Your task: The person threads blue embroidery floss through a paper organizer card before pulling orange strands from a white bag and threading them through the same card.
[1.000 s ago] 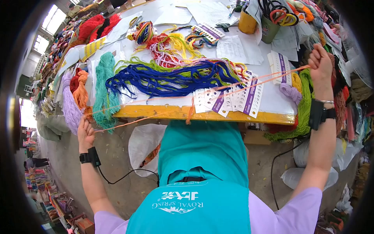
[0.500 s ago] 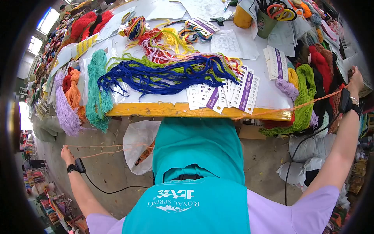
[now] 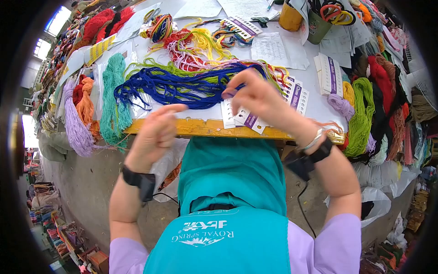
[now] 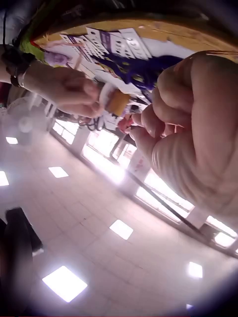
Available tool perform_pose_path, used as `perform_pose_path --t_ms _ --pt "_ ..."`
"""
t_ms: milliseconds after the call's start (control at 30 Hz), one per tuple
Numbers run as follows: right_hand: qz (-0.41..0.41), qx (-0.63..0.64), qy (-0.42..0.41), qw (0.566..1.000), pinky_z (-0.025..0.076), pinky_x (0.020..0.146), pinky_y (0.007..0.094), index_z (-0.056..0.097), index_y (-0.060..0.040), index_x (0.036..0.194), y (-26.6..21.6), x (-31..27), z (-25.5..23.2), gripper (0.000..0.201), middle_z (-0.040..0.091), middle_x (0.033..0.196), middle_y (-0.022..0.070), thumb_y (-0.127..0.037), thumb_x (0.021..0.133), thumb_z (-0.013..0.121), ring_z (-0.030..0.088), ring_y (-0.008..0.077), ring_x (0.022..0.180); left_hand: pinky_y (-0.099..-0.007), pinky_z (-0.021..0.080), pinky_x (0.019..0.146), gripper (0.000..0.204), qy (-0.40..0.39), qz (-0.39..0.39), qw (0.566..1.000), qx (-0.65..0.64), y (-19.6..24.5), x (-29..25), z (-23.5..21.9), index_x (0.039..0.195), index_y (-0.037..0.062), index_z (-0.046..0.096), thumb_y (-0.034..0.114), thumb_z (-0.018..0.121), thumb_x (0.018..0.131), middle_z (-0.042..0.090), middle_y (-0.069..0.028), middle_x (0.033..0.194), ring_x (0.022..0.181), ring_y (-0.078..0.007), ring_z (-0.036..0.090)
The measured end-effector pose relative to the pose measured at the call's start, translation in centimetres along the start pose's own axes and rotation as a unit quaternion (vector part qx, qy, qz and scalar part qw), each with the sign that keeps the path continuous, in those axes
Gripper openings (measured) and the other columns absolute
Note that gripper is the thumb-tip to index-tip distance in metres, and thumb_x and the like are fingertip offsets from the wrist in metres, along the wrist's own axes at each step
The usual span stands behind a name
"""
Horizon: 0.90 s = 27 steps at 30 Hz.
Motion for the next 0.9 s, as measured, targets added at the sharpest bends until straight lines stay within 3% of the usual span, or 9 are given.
perform_pose_path --t_ms 67,100,267,333,467,533,633,733,900 --pt "0.053 0.041 -0.037 0.997 0.049 0.076 0.0259 0.043 -0.0004 0.121 0.5 0.1 3.2 0.030 0.068 0.082 0.0084 -0.001 0.093 0.053 0.065 0.0110 0.083 -0.0188 0.018 0.039 0.029 0.007 -0.008 1.000 0.027 -1.9 1.8 3.0 0.119 0.0024 0.059 0.018 0.062 0.096 0.039 0.0107 0.061 0.045 0.0016 0.027" --pt "0.007 0.094 -0.026 0.995 0.048 0.071 0.0258 0.043 -0.0007 0.121 1.8 0.1 4.3 0.030 0.068 0.082 0.0088 -0.002 0.093 0.054 0.064 0.0107 0.079 -0.0188 0.018 0.039 0.027 0.007 0.003 1.000 0.030 -2.9 2.5 3.9 0.118 0.0027 0.060 0.018 0.063 0.095 0.040 0.0104 0.061 0.045 0.0017 0.027" --pt "0.027 0.137 -0.012 0.990 0.044 0.061 0.0264 0.048 -0.0022 0.122 3.4 -0.4 5.3 0.031 0.064 0.075 0.0038 -0.004 0.093 0.058 0.055 0.0089 0.066 -0.0190 0.018 0.040 0.017 0.018 0.065 0.998 -0.006 -6.2 4.1 3.8 0.107 0.0045 0.062 0.017 0.063 0.095 0.048 0.0084 0.066 0.045 0.0019 0.028" --pt "0.015 0.008 0.038 0.999 0.044 0.059 0.0257 0.056 -0.0012 0.114 3.3 -0.3 5.1 0.022 0.062 0.072 0.0019 -0.006 0.092 0.061 0.054 0.0081 0.064 -0.0189 0.019 0.040 0.014 0.046 0.065 0.997 -0.020 -6.5 4.4 3.5 0.103 0.0048 0.062 0.017 0.062 0.097 0.048 0.0084 0.068 0.045 0.0016 0.028" --pt "-0.078 -0.152 0.182 0.968 0.042 0.054 0.0240 0.067 0.0002 0.094 5.0 0.5 4.8 0.009 0.061 0.069 0.0011 -0.007 0.090 0.065 0.052 0.0057 0.062 -0.0183 0.021 0.039 0.021 0.079 0.046 0.996 -0.006 -6.9 4.9 3.2 0.111 0.0010 0.062 0.018 0.054 0.100 0.063 -0.0003 0.087 0.045 0.0002 0.029" --pt "-0.031 -0.072 0.221 0.972 0.042 0.055 0.0236 0.068 0.0002 0.091 6.8 1.4 4.2 0.008 0.062 0.069 0.0016 -0.007 0.090 0.065 0.052 0.0052 0.062 -0.0180 0.022 0.039 0.026 0.120 0.032 0.992 0.007 -6.4 5.2 3.3 0.116 -0.0008 0.062 0.018 0.050 0.102 0.068 -0.0064 0.103 0.045 -0.0004 0.029" --pt "0.022 -0.020 0.229 0.973 0.044 0.057 0.0236 0.067 0.0008 0.090 9.5 1.9 3.9 0.010 0.064 0.072 0.0023 -0.009 0.091 0.065 0.054 0.0050 0.065 -0.0180 0.023 0.039 0.033 0.151 -0.035 0.988 0.018 -7.0 5.7 3.3 0.124 -0.0021 0.058 0.020 0.048 0.102 0.063 -0.0132 0.125 0.046 -0.0007 0.030" --pt "0.036 -0.025 0.225 0.973 0.045 0.058 0.0232 0.067 0.0007 0.090 10.2 2.0 4.1 0.012 0.065 0.073 0.0023 -0.011 0.091 0.065 0.055 0.0048 0.066 -0.0183 0.025 0.039 0.030 0.160 -0.067 0.985 -0.009 -6.0 5.6 4.7 0.122 -0.0018 0.058 0.018 0.050 0.101 0.062 -0.0120 0.125 0.047 -0.0015 0.031" --pt "0.057 0.008 0.207 0.977 0.046 0.059 0.0231 0.066 0.0003 0.091 9.4 1.8 3.7 0.012 0.067 0.075 0.0025 -0.011 0.091 0.064 0.058 0.0054 0.068 -0.0203 0.026 0.039 0.020 0.120 -0.076 0.987 0.079 -7.0 7.9 4.0 0.110 0.0004 0.060 0.016 0.054 0.098 0.065 -0.0054 0.096 0.048 -0.0015 0.036"
Point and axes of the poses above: each hand's wrist, its own x-axis towards the middle knuckle, its own z-axis out of the palm, y = z × x, the point moved 1 cm from there along x, towards the middle knuckle
